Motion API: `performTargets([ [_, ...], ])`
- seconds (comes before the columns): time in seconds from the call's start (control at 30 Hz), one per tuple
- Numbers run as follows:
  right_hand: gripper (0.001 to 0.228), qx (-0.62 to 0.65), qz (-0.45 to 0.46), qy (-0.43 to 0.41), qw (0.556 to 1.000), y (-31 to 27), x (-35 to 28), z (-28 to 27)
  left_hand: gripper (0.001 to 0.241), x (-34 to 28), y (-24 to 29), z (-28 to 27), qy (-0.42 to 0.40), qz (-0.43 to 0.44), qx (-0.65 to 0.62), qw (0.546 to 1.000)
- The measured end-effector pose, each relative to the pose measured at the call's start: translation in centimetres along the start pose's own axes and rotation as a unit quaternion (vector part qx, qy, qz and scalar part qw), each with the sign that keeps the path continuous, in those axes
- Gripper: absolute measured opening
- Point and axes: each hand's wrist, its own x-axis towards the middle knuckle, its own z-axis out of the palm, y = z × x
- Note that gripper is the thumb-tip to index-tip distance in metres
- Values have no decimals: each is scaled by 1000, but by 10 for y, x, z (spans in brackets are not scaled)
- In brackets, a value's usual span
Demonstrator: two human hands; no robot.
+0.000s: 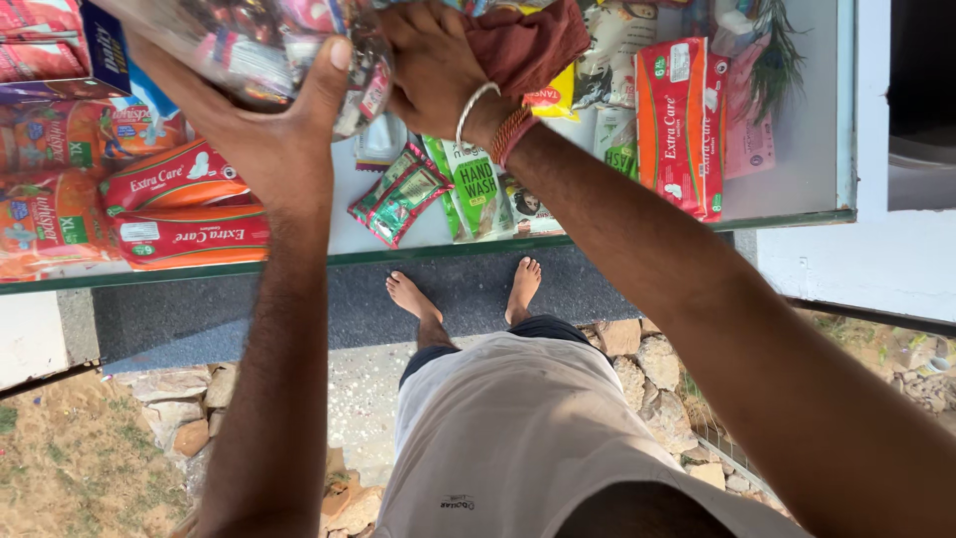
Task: The person wipes the glass surface of a display counter with a cloth, moving various snack items and containers aside to reach different areas. They handle a box of snacks, a plastic container, and a jar, wiping around and under them before returning them to the counter.
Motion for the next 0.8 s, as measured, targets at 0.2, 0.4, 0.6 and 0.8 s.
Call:
performTargets([
  [0.2,27,10,-73,-65,995,-22,-23,-20,119,0,13,1,-4,5,7,1000],
  [0.4,44,-8,6,-55,998,-9,-21,-56,122,1,14,-1,25,-1,10,1000],
  [0.6,28,-68,86,-36,993,-26,5,-28,118,7,19,-8,29,-20,8,999],
  [0.8,34,62,-62,-96,991,-27,-22,-35,118,12,24,-23,41,-18,-6,999],
])
